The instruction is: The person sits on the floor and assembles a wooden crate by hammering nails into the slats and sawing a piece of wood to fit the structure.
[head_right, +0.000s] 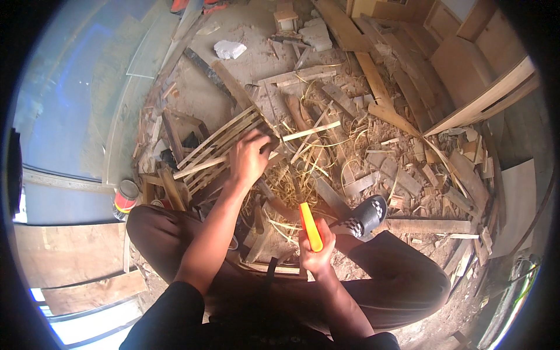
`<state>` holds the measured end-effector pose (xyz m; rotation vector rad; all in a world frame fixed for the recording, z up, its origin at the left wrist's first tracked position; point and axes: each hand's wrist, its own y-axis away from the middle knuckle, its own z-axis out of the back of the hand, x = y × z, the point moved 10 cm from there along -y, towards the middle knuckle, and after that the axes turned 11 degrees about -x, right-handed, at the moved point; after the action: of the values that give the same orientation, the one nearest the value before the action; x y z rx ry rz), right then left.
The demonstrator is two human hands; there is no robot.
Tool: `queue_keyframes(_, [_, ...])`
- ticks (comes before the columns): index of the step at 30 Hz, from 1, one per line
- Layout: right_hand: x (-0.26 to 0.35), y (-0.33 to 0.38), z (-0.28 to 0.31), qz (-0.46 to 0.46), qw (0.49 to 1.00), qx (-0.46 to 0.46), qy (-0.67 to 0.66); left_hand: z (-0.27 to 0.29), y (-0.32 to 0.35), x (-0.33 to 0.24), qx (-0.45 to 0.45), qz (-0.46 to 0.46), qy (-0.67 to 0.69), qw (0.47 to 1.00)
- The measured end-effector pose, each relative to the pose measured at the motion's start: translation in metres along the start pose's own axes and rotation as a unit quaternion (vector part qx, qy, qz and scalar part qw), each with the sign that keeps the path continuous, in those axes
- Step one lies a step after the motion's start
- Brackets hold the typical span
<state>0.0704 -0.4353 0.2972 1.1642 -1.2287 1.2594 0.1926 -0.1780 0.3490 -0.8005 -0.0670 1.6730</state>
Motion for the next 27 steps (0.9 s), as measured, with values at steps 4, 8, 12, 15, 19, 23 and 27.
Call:
queue_keyframes(4, [0.013,-0.003,0.002,-0.039,0.999,0.004,-0.014,-0.003,0.002,0.004,-0.046,-0.023,0.010,0.999])
queue_keyframes(8, [0.049,-0.026,0.010,-0.144,0.948,-0.005,-0.285,-0.004,0.007,0.016,-0.071,-0.011,0.028,0.997])
queue_keyframes(12, [0.085,-0.061,0.008,-0.223,0.845,0.127,-0.470,-0.002,0.013,0.017,-0.101,-0.019,0.036,0.994])
queue_keyframes(15, [0.075,-0.085,0.033,-0.139,0.976,0.088,-0.140,0.005,0.015,0.008,-0.122,-0.041,0.031,0.991])
queue_keyframes(19, [0.108,-0.093,0.028,-0.184,0.917,0.104,-0.339,0.005,0.015,0.004,-0.132,-0.038,0.041,0.990])
queue_keyframes(23, [0.131,-0.108,0.018,-0.017,0.985,0.105,0.137,0.008,0.018,0.016,-0.147,-0.034,0.020,0.988])
queue_keyframes(27, [0.094,-0.086,0.018,-0.038,0.999,-0.023,0.009,0.010,0.017,0.006,-0.172,-0.045,0.021,0.984])
